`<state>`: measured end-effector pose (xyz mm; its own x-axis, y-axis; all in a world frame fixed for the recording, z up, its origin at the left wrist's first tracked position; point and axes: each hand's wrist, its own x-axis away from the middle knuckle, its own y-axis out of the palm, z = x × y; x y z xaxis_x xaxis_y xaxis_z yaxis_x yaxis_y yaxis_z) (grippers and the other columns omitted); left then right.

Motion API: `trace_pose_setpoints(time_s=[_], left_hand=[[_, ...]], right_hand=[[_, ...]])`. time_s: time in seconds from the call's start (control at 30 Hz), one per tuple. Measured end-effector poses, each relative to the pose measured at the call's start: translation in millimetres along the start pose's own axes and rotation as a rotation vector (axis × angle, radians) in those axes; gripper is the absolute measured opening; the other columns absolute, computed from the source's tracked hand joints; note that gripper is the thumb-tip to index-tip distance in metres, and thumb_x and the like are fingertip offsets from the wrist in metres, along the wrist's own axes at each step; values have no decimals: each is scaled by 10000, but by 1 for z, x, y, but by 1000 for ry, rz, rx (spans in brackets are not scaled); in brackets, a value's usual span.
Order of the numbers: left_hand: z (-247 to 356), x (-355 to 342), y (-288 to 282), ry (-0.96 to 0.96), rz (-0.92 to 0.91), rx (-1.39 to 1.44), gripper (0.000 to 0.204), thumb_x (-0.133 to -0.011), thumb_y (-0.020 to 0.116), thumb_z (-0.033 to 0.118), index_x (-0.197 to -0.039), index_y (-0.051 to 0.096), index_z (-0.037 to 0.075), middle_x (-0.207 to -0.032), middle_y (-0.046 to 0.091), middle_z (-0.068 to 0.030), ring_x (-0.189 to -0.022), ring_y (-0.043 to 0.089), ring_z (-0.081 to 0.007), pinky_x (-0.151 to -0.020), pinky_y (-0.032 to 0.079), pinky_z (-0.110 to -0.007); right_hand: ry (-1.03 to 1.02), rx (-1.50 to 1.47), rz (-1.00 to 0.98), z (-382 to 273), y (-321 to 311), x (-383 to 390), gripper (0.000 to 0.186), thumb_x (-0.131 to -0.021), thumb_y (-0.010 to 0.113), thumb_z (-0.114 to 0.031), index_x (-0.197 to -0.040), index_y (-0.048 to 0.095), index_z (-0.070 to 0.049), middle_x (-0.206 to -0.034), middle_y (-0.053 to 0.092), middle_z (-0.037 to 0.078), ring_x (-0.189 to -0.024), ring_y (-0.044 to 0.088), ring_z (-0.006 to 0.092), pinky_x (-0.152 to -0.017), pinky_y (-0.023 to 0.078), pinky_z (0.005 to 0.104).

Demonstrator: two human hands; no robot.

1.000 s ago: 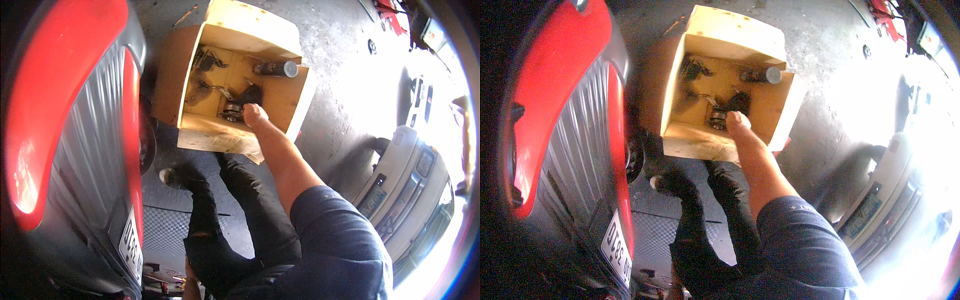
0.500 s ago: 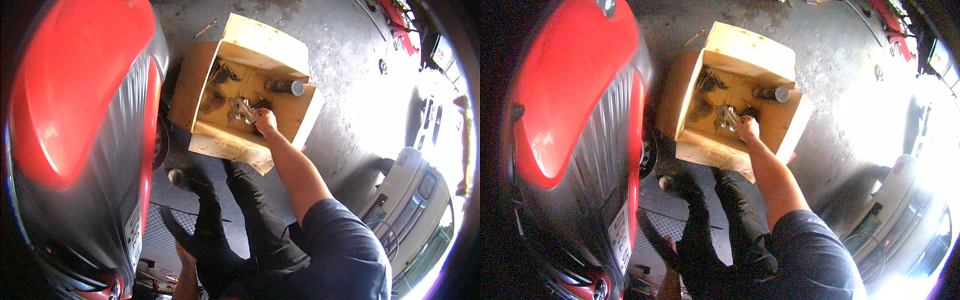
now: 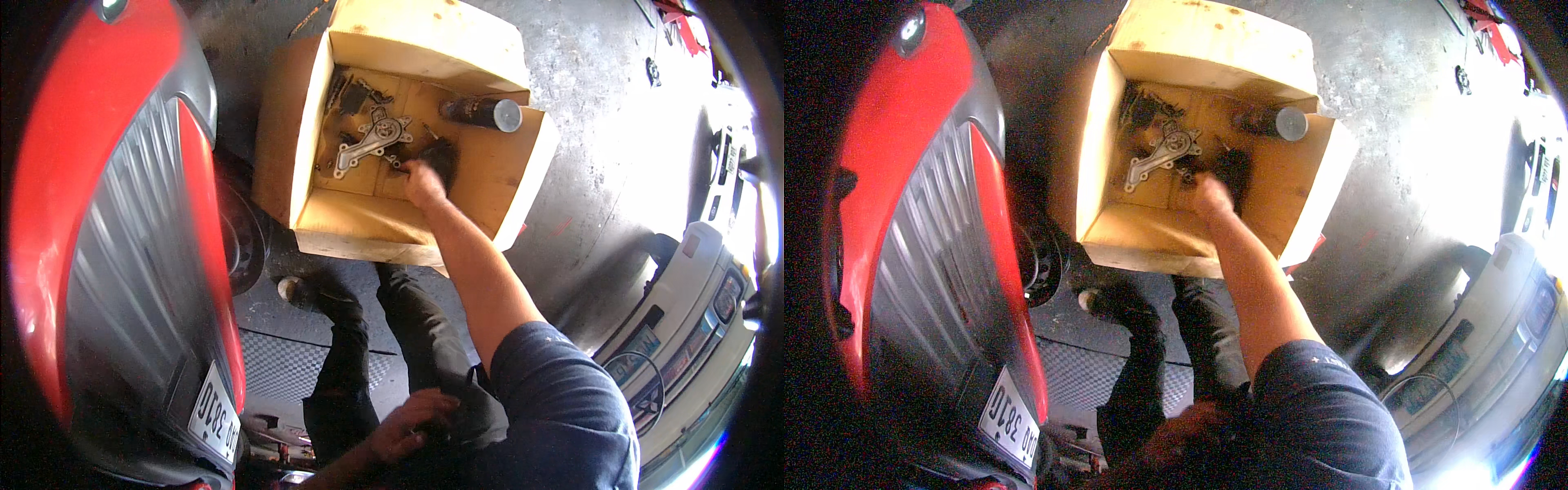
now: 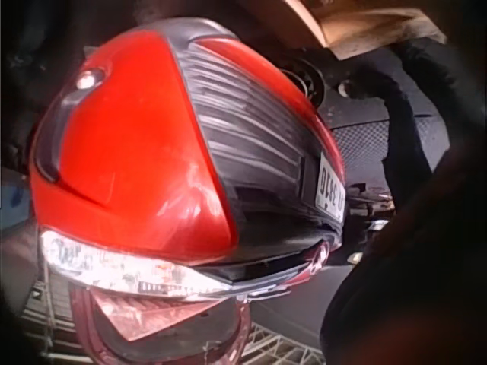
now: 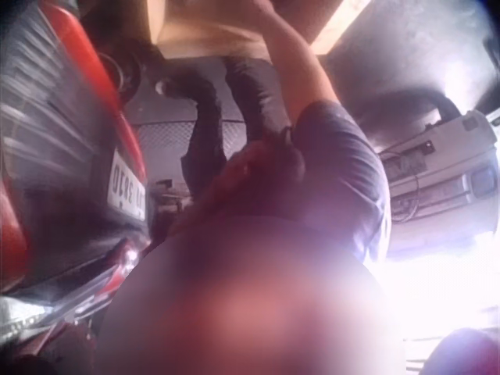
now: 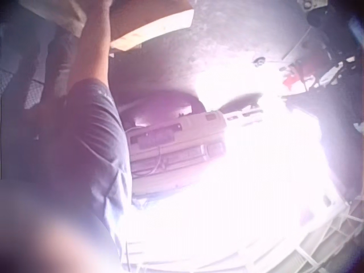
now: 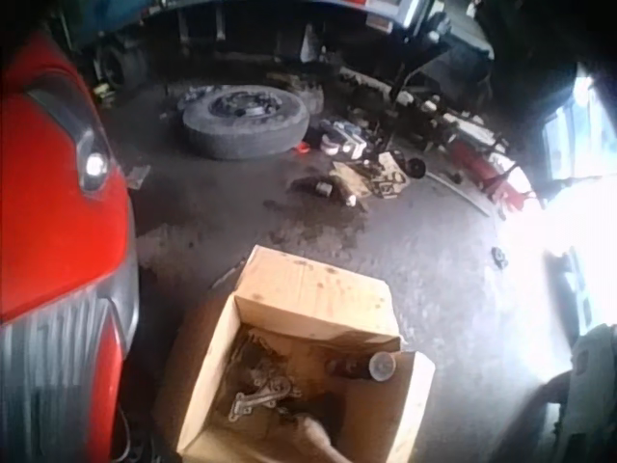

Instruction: The person works on a car engine with the hood open, using a rag to wipe components and a socket wrench to tighten bolts on the cylinder head. They retrieve parts from a box and continue adjusting engine components throughout the clip.

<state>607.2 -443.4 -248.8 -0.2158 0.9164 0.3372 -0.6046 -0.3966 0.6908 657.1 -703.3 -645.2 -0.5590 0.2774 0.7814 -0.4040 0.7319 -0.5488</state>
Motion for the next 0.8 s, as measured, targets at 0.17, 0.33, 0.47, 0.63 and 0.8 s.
trace_pose_setpoints(time_s=[0.17,0.33,0.47,0.63,0.8], left_hand=[[-55,65,3,-480,321,846,516,-982,397,456,-1071,638,9,-1246,589,-199,-1109,577,-332,-1017,378,-459],[-106,108,-29,-258,890,501,537,-1012,356,434,-1051,638,-21,-1075,661,-187,-1006,614,-292,-931,445,-417],[-111,172,-49,-529,1229,115,453,-1034,379,350,-1074,645,-14,-1013,683,-146,-958,636,-278,-914,462,-393],[-127,230,-34,-388,1223,127,225,-931,571,111,-1073,638,-50,-1048,682,-189,-958,647,-331,-901,497,-432],[-133,226,-15,-257,947,-1030,310,-979,513,234,-1046,652,-35,-1002,692,-160,-933,652,-275,-878,503,-388]], right_hand=[[164,365,-79,-4,17,-48,427,-918,564,-241,-1328,559,-120,-1413,510,122,-1098,643,321,-922,527,452],[179,468,-165,-22,-3,-47,323,-968,450,-157,-1230,633,-112,-1380,538,89,-1095,650,306,-858,555,445],[111,439,-54,-21,-33,-10,429,-893,628,-305,-1275,593,-113,-1330,581,94,-1129,630,309,-908,535,427],[226,-30,413,1,-57,30,436,-753,747,-397,-1068,678,-103,-1014,713,156,-931,685,358,-801,549,436],[152,-888,502,24,-81,77,318,-724,615,-104,-1024,702,-42,-759,624,15,-704,576,103,-632,460,273]])
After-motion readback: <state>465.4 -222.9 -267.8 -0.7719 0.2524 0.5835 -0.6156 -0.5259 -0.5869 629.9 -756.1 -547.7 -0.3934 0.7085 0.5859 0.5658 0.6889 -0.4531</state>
